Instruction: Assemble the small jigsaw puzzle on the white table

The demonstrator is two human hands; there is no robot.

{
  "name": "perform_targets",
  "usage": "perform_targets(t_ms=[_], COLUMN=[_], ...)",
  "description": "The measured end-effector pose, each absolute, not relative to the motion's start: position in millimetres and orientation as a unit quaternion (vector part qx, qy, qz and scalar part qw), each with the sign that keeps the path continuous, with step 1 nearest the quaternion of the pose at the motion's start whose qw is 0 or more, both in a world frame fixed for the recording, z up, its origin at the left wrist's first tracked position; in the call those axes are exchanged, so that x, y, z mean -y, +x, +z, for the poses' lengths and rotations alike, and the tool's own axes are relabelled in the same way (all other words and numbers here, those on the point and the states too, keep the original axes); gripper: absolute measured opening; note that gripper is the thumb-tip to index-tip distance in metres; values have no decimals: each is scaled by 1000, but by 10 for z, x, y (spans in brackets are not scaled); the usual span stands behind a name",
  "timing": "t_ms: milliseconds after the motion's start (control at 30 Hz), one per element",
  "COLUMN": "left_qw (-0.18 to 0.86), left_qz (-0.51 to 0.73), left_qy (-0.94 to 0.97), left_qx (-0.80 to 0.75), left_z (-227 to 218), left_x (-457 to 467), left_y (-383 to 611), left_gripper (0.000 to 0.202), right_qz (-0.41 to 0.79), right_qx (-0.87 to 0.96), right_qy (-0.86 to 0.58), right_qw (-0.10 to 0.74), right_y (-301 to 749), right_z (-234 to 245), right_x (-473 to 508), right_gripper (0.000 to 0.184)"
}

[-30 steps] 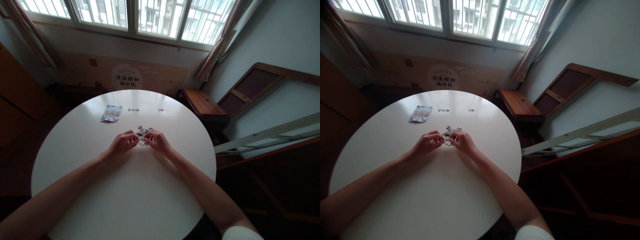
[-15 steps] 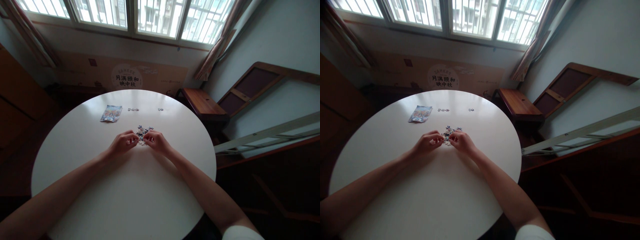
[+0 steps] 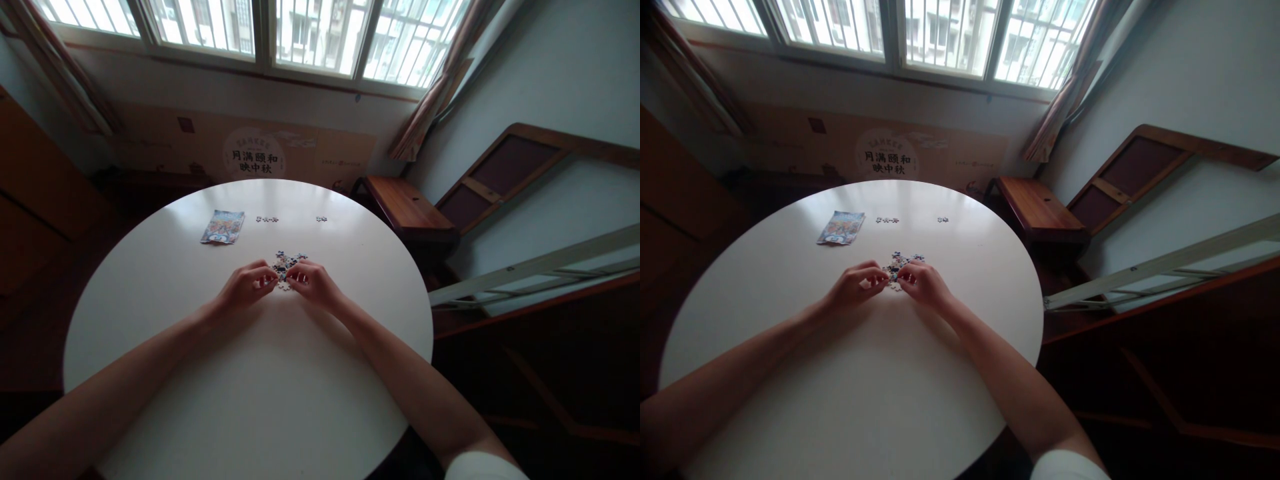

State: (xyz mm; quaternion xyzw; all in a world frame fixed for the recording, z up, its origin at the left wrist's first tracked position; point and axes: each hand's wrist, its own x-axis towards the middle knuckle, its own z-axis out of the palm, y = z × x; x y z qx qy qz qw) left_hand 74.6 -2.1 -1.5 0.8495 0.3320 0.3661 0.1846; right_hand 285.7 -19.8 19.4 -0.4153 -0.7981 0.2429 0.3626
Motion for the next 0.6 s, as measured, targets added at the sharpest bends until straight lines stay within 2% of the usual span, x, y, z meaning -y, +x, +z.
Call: perform_targets(t_ms=[600], left_qw=[184], left_qz=[362], left_qy=[852], left_qx=[-330], left_z=[-12], left_x=[25], left_y=[751], left_gripper=[12], right_qz=[235], right_qx=[808], right_qy=[-409], right_qw=[354], right_y=[2864], right_z=[160], right_x=[189], right_gripper=[7])
